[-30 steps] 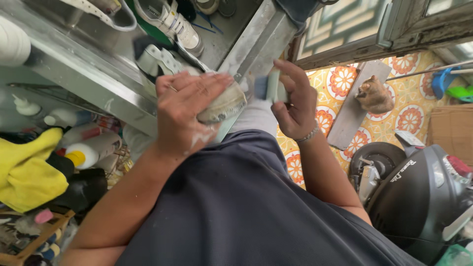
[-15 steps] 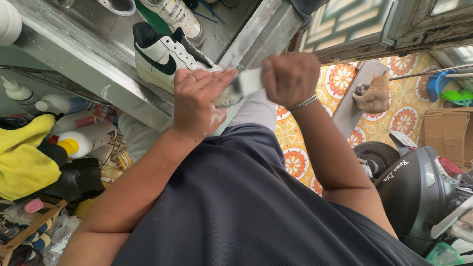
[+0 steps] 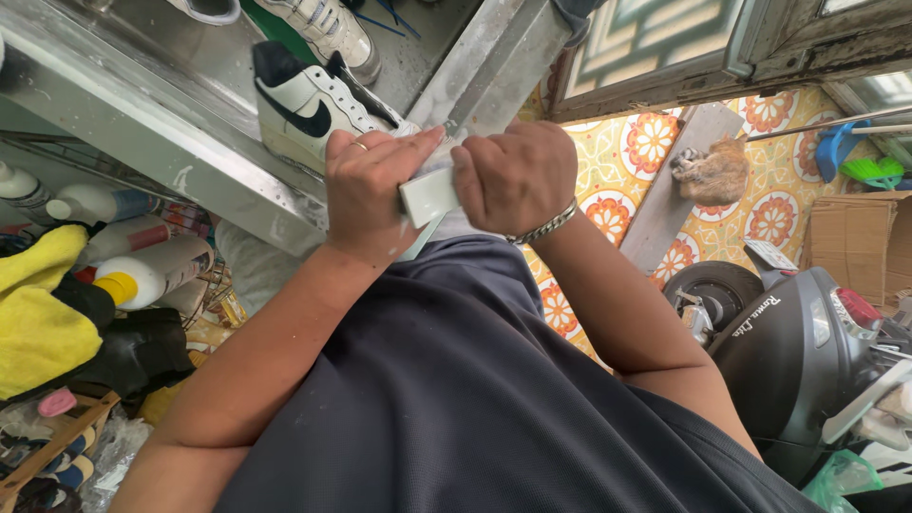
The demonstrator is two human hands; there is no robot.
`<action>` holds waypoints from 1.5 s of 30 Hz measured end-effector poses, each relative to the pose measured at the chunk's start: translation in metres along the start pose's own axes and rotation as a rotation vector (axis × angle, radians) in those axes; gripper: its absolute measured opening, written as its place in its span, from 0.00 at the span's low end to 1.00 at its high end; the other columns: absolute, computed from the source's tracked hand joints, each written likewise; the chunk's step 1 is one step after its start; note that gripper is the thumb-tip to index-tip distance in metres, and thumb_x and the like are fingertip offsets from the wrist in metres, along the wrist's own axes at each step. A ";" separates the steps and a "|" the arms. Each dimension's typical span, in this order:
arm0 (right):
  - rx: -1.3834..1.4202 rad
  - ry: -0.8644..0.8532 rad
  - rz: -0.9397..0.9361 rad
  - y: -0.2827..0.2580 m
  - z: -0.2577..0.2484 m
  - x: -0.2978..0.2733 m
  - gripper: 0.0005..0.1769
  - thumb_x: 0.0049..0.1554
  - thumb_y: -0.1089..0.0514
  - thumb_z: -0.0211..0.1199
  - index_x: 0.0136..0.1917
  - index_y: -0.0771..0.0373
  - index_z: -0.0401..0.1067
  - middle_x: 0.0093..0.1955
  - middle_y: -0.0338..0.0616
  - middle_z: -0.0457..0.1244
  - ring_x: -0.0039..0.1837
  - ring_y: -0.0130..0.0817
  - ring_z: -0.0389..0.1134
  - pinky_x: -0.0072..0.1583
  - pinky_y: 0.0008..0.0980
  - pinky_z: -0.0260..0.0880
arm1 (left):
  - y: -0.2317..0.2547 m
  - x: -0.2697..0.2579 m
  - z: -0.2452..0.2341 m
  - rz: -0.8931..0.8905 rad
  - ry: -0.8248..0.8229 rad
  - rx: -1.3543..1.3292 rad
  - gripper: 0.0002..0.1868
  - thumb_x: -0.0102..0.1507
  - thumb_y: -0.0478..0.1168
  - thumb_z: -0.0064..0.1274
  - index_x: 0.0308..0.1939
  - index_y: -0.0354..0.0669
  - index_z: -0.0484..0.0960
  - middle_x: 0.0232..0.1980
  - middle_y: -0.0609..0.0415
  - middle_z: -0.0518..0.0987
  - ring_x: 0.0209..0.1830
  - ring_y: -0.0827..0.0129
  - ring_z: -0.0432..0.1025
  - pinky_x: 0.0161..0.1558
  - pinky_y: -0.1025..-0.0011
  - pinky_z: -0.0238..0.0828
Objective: The person scrubs a white and black sneaker with a brush and soapy water, focusing on the upper, sides, and sole. They then rinse the shoe under a running tap to remove the soap and dirt.
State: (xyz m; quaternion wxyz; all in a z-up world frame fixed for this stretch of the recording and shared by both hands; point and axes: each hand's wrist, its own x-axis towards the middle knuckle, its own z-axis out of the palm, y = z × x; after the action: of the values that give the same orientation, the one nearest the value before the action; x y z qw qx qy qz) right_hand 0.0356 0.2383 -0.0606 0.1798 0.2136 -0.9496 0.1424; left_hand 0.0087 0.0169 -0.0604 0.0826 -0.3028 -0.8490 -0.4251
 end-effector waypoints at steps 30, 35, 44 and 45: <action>0.102 -0.071 -0.032 0.010 0.013 0.028 0.06 0.62 0.56 0.63 0.42 0.54 0.75 0.32 0.42 0.62 0.36 0.46 0.64 0.43 0.46 0.62 | 0.004 -0.013 -0.038 -0.097 -0.060 0.063 0.32 0.46 0.36 0.66 0.57 0.44 0.84 0.42 0.54 0.84 0.42 0.60 0.74 0.50 0.61 0.62; 0.044 0.077 -0.139 0.000 0.016 0.034 0.04 0.57 0.55 0.62 0.42 0.54 0.74 0.32 0.42 0.63 0.36 0.47 0.65 0.43 0.46 0.62 | 0.004 -0.012 -0.036 -0.098 -0.035 0.101 0.31 0.47 0.37 0.65 0.56 0.42 0.84 0.41 0.52 0.84 0.39 0.58 0.73 0.48 0.61 0.63; 0.000 -0.308 0.449 0.012 0.034 0.081 0.18 0.65 0.43 0.64 0.55 0.60 0.73 0.30 0.48 0.65 0.40 0.54 0.70 0.43 0.51 0.65 | -0.015 -0.044 -0.103 -0.181 0.237 0.099 0.23 0.60 0.39 0.74 0.57 0.40 0.85 0.48 0.46 0.84 0.47 0.58 0.80 0.50 0.67 0.77; 0.052 -0.298 0.388 0.009 0.046 0.084 0.18 0.62 0.46 0.63 0.57 0.61 0.72 0.35 0.49 0.66 0.41 0.55 0.70 0.43 0.51 0.66 | -0.012 -0.052 -0.106 -0.199 0.254 0.101 0.24 0.60 0.38 0.74 0.58 0.40 0.85 0.48 0.47 0.84 0.46 0.60 0.80 0.49 0.68 0.78</action>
State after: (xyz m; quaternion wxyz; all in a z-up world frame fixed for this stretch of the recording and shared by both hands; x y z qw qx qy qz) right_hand -0.0524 0.2004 -0.0699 0.0017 0.0506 -0.9849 0.1657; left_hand 0.0311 -0.0940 -0.0228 0.1621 -0.1564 -0.8778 -0.4227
